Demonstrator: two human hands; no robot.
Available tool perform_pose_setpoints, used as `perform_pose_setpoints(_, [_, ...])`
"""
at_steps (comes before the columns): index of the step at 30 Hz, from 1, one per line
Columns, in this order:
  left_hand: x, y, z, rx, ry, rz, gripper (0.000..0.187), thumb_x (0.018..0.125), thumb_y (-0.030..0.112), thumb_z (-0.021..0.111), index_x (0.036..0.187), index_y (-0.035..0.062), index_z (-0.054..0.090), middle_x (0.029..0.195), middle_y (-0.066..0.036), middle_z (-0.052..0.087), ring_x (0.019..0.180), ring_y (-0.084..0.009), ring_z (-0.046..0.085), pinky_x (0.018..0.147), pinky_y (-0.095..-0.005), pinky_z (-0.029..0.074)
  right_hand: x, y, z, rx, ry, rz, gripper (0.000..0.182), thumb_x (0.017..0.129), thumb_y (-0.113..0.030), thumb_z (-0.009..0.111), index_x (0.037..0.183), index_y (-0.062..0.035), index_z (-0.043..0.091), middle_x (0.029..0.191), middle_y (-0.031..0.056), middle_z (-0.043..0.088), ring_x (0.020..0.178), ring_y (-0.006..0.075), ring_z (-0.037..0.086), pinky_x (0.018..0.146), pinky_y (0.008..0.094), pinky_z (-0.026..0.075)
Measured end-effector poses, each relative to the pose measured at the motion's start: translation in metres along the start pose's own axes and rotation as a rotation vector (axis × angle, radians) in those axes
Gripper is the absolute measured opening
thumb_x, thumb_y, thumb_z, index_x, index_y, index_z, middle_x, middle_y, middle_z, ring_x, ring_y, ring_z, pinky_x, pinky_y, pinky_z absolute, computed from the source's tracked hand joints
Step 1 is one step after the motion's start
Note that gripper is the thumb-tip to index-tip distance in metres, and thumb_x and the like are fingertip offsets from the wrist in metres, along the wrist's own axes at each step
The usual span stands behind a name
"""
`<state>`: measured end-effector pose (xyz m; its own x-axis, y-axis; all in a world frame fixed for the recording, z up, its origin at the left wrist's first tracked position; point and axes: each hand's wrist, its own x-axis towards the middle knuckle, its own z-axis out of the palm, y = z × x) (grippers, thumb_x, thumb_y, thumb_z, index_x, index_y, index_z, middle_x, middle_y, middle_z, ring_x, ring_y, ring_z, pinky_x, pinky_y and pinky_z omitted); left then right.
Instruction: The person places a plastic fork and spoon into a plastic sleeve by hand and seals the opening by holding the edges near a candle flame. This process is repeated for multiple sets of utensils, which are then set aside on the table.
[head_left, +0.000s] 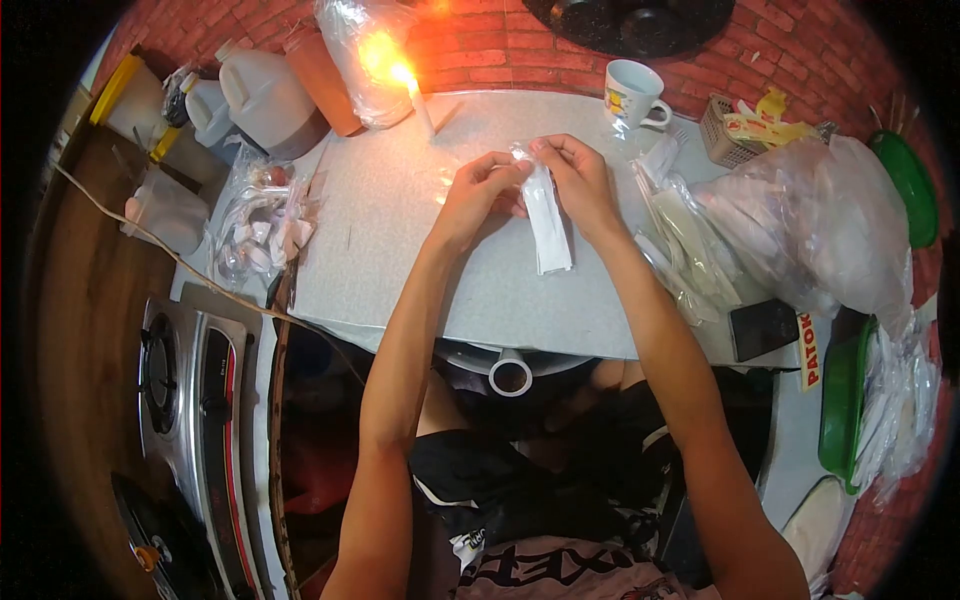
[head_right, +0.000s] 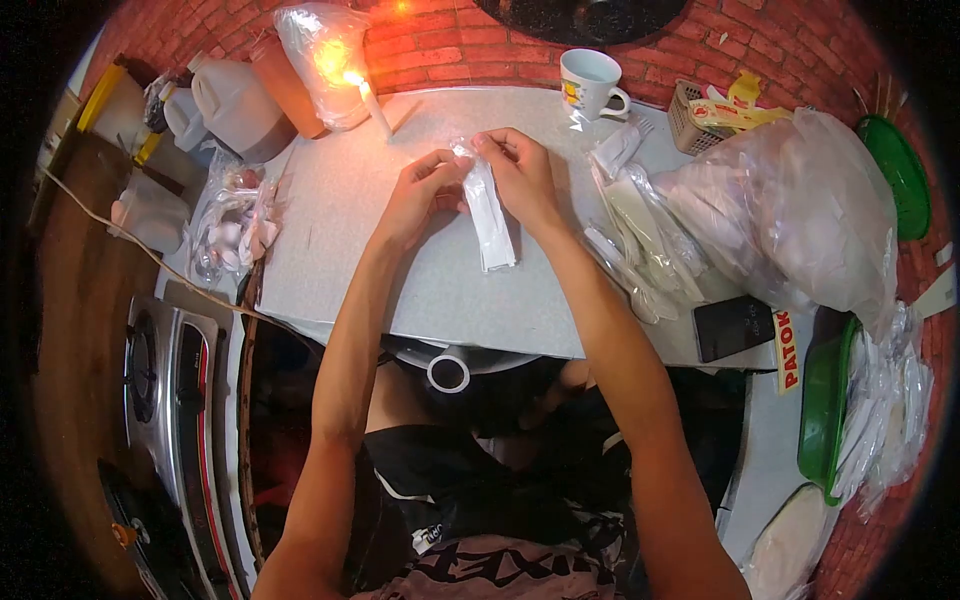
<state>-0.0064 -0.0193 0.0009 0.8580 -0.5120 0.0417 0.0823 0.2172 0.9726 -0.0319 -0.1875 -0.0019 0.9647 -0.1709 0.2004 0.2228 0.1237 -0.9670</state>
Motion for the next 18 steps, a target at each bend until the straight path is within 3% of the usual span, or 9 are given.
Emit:
perform_pose_setpoints(4, [-0.004, 0.0, 0.009, 0.101, -0.096, -0.007, 0.033, 0.1, 0.03, 0.066, 0.111, -0.0013, 0.067, 0.091, -0.009, 0.071, 0.077, -0.015, 0.067, 0.071, -0.028, 0.055, 0.003, 0.006, -0.003, -0.055, 0.032, -0.034, 0.026, 0.101, -0.022, 0.064, 0.099, 0.002, 0.073, 0.081, 0.0034, 0.07, 0.073, 0.0071, 0.059, 0.063, 0.0232, 0.048])
perform_pose_setpoints(10, [-0.003, -0.002, 0.01, 0.132, -0.093, -0.064, 0.038, 0.103, 0.036, 0.061, 0.115, 0.0004, 0.067, 0.098, -0.007, 0.072, 0.08, -0.0139, 0.067, 0.073, -0.0273, 0.053, -0.002, -0.005, 0.0, -0.095, 0.038, 0.003, 0.035, 0.105, -0.032, 0.057, 0.111, -0.0002, 0.072, 0.084, 0.0012, 0.068, 0.068, 0.0071, 0.059, 0.061, 0.0223, 0.049])
perform_pose_setpoints(14, [-0.007, 0.009, 0.01, 0.013, 0.038, -0.083, 0.037, 0.103, 0.037, 0.059, 0.115, 0.0034, 0.066, 0.093, -0.005, 0.07, 0.078, -0.0127, 0.067, 0.071, -0.0283, 0.054, 0.002, -0.002, 0.005, 0.077, 0.093, -0.022, 0.034, 0.105, -0.03, 0.056, 0.108, -0.0001, 0.074, 0.077, 0.0008, 0.064, 0.065, 0.0069, 0.056, 0.056, 0.0242, 0.045])
perform_pose_setpoints(16, [-0.006, 0.01, 0.001, -0.001, 0.126, -0.099, 0.034, 0.104, 0.037, 0.059, 0.114, 0.0045, 0.065, 0.09, -0.004, 0.069, 0.078, -0.0124, 0.067, 0.073, -0.0293, 0.055, 0.004, 0.007, 0.004, -0.001, 0.11, 0.023, 0.037, 0.106, -0.033, 0.054, 0.11, -0.0023, 0.073, 0.078, 0.0016, 0.065, 0.065, 0.0071, 0.056, 0.056, 0.0236, 0.044])
perform_pose_setpoints(18, [0.003, 0.006, -0.013, -0.02, 0.223, 0.043, 0.033, 0.105, 0.036, 0.057, 0.112, 0.005, 0.064, 0.087, -0.005, 0.068, 0.076, -0.0121, 0.066, 0.07, -0.0302, 0.054, 0.0, 0.01, 0.004, -0.138, 0.079, 0.004, 0.037, 0.106, -0.035, 0.054, 0.109, -0.0034, 0.074, 0.079, 0.0013, 0.066, 0.066, 0.0079, 0.058, 0.057, 0.0238, 0.046])
